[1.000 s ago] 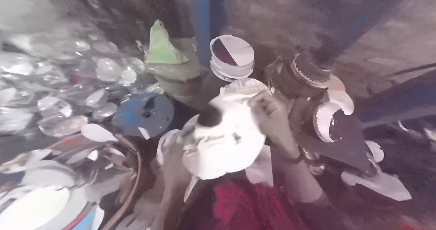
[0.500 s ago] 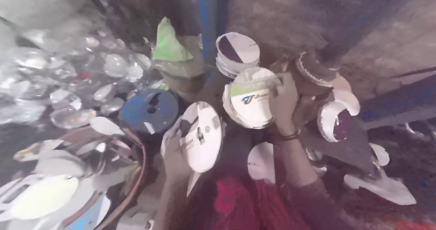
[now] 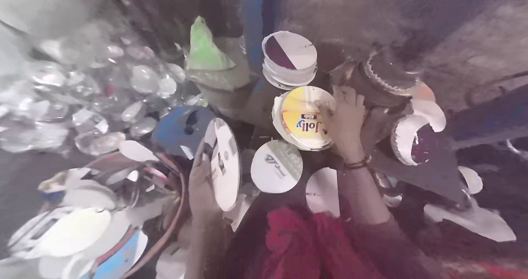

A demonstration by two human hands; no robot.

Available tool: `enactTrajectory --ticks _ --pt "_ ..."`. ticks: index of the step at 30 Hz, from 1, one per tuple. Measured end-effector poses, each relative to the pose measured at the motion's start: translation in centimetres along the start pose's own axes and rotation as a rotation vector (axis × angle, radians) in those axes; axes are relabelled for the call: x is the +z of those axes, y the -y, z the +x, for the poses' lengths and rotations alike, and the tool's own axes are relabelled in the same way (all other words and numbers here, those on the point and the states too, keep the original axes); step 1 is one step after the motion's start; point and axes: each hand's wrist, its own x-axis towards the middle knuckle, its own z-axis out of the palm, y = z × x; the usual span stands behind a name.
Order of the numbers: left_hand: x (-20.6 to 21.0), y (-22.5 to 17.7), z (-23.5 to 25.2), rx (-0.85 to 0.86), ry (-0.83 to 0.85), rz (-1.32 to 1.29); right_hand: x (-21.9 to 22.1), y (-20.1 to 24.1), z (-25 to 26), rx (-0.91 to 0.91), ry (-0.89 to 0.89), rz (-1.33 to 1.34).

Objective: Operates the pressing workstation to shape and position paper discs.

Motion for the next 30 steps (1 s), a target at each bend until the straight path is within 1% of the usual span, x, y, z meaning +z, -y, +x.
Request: enactTrajectory --ticks 2,4,5,8,9,11,13,16,19,21,24,25,27,28,30 --pt "0.1 -0.2 -0.1 -0.001 -0.012 0.017 0.6 -0.3 0.4 0.05 0.026 -0.091" --pt "0.5 -0.4 -0.2 -0.028 -0.04 0.011 0.6 -0.4 0.5 0.066 -0.03 -0.04" --pt "0.5 -0.5 -0.4 -0.033 -0.021 -0.008 0.5 -0.5 0.5 0.064 -0.076 0.026" --pt "0.5 -0.4 -0.5 -0.022 0.059 -0.107 -0.2 -0.8 -0.1 0.02 -0.254 0.332" --pt "0.5 -0.3 -0.4 -0.016 0.073 -0.117 -0.5 -0.8 -0.4 0.009 -0.266 0.45" --pt "0.2 0.1 -0.3 0.001 0.082 -0.079 -1.5 -0.1 -1.4 0.001 -0.192 0.629" --pt "0.1 0.4 0.0 0.007 0.086 -0.043 -1.8 1.7 -2.7 -0.006 -0.101 0.692" --pt "0.4 0.2 0.0 0.019 0.122 -0.064 -0.7 2.7 -3.2 -0.075 -0.045 0.611" --pt "0.0 -0.1 0.0 0.016 0.09 -0.069 -0.6 1.4 -2.1 -0.101 -0.159 0.327" --pt "-0.3 -0.1 0.1 0.034 0.057 0.012 -0.7 0.3 -1.2 -0.036 -0.099 0.13" --pt "-1.0 0.0 0.1 0.069 0.082 0.087 0.2 -0.8 -0.5 0.097 0.034 -0.092" --pt "-0.9 -0.1 0.1 0.061 0.073 0.072 0.5 -1.0 -0.4 0.109 0.03 -0.109" --pt "-0.4 -0.3 -0.1 0.034 0.041 -0.002 0.5 -1.1 -0.3 0.087 -0.061 -0.055" --pt "0.0 -0.4 -0.3 0.022 0.032 -0.055 0.3 -1.1 -0.4 0.064 -0.125 0.021" --pt "0.3 -0.4 -0.3 0.029 0.078 -0.132 -0.1 -1.3 -0.6 0.015 -0.249 0.245"
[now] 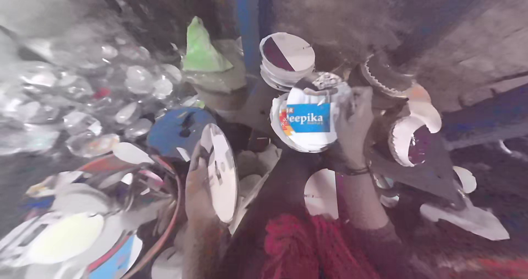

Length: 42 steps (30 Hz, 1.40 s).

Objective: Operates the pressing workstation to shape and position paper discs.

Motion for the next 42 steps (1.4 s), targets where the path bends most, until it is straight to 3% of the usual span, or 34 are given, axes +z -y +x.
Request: enactTrajectory --ticks 2,5,10,13,17,20,24,27,30,32,34,36,37,42 --pt "0.8 0.1 0.2 0.031 0.027 0.069 -1.0 0.4 -0.5 -0.009 0.027 0.277" --pt "3.3 0.7 0.4 0.052 0.031 0.278 -1.8 2.6 -1.3 0.066 0.25 0.585" --pt "8.0 3.8 0.5 0.062 0.114 0.345 -1.8 5.3 -3.4 0.157 0.636 0.623" --pt "9.4 4.6 0.0 0.051 0.129 0.304 -2.1 4.9 -4.4 0.192 0.501 0.666" --pt "10.0 5.2 -0.9 0.072 0.2 0.249 -1.0 4.0 -5.3 0.091 0.249 0.646" --pt "10.1 5.0 -1.0 0.131 0.138 0.292 -0.9 3.9 -5.5 0.109 0.236 0.683" --pt "11.2 4.8 -0.6 0.27 -0.039 0.281 -0.7 5.4 -7.4 0.322 0.212 0.863" --pt "12.3 4.7 -0.6 0.279 -0.103 0.279 -0.7 6.0 -9.4 0.36 0.192 0.891" --pt "12.0 5.0 -1.1 0.213 0.038 0.278 -3.7 2.9 -8.0 0.282 0.357 0.749" --pt "11.2 4.8 -1.2 0.13 0.29 0.356 -7.2 -0.2 -5.9 0.185 0.613 0.581" --pt "10.9 4.5 -1.4 0.03 0.588 0.487 -9.8 -2.0 -4.4 0.12 0.751 0.483" --pt "11.4 4.6 -1.9 -0.1 0.835 0.525 -10.4 -2.7 -4.2 0.107 0.72 0.477" --pt "11.7 4.8 -2.3 -0.127 0.858 0.512 -10.2 -2.6 -4.3 0.157 0.655 0.497" --pt "13.4 6.3 -4.1 0.047 0.409 0.497 -7.7 -1.0 -7.7 0.37 0.178 0.522"
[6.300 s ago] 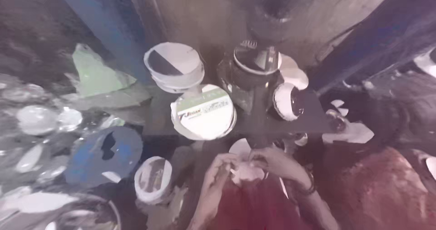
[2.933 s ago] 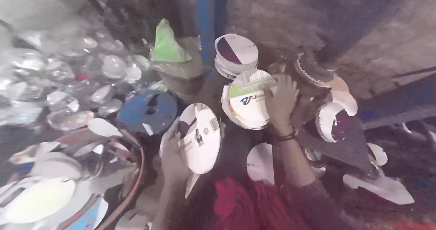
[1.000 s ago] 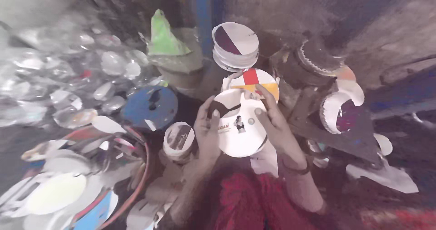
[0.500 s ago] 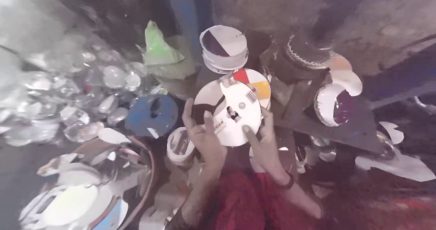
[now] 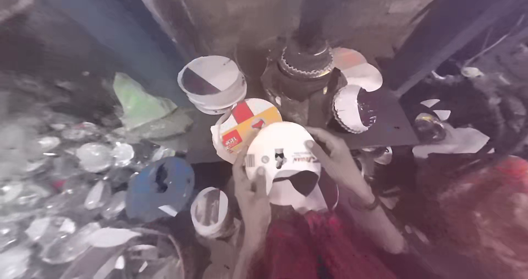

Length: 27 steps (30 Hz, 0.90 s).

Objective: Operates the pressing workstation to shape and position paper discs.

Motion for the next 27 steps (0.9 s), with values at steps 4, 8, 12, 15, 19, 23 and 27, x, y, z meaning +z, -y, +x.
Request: enactTrajectory --ticks 4,8,12,15,19,23,27 --pt "1.8 0.9 -1.4 0.125 -0.026 0.025 4.0 -1.0 -2.8 -0.133 -0.355 0.055" --pt "2.8 1.4 -2.6 0.159 0.028 -0.036 2.9 -1.1 -2.2 -0.287 -0.46 -0.037" --pt "3.5 1.4 -2.9 0.192 0.063 -0.072 1.2 -1.3 -1.5 -0.312 -0.396 -0.113" --pt "4.1 1.3 -3.1 0.206 0.091 -0.045 0.4 -2.1 -1.5 -0.283 -0.385 -0.17" --pt "3.6 2.0 -2.9 0.011 0.205 -0.095 -0.3 -2.7 -2.1 -0.21 -0.386 -0.125" --pt "2.9 1.8 -3.2 -0.235 0.213 -0.195 -4.9 -4.1 -2.0 -0.144 -0.542 0.045" --pt "0.1 4.9 -2.7 -0.234 0.436 -0.269 -15.8 -5.6 -2.3 -0.192 -1.028 -0.146"
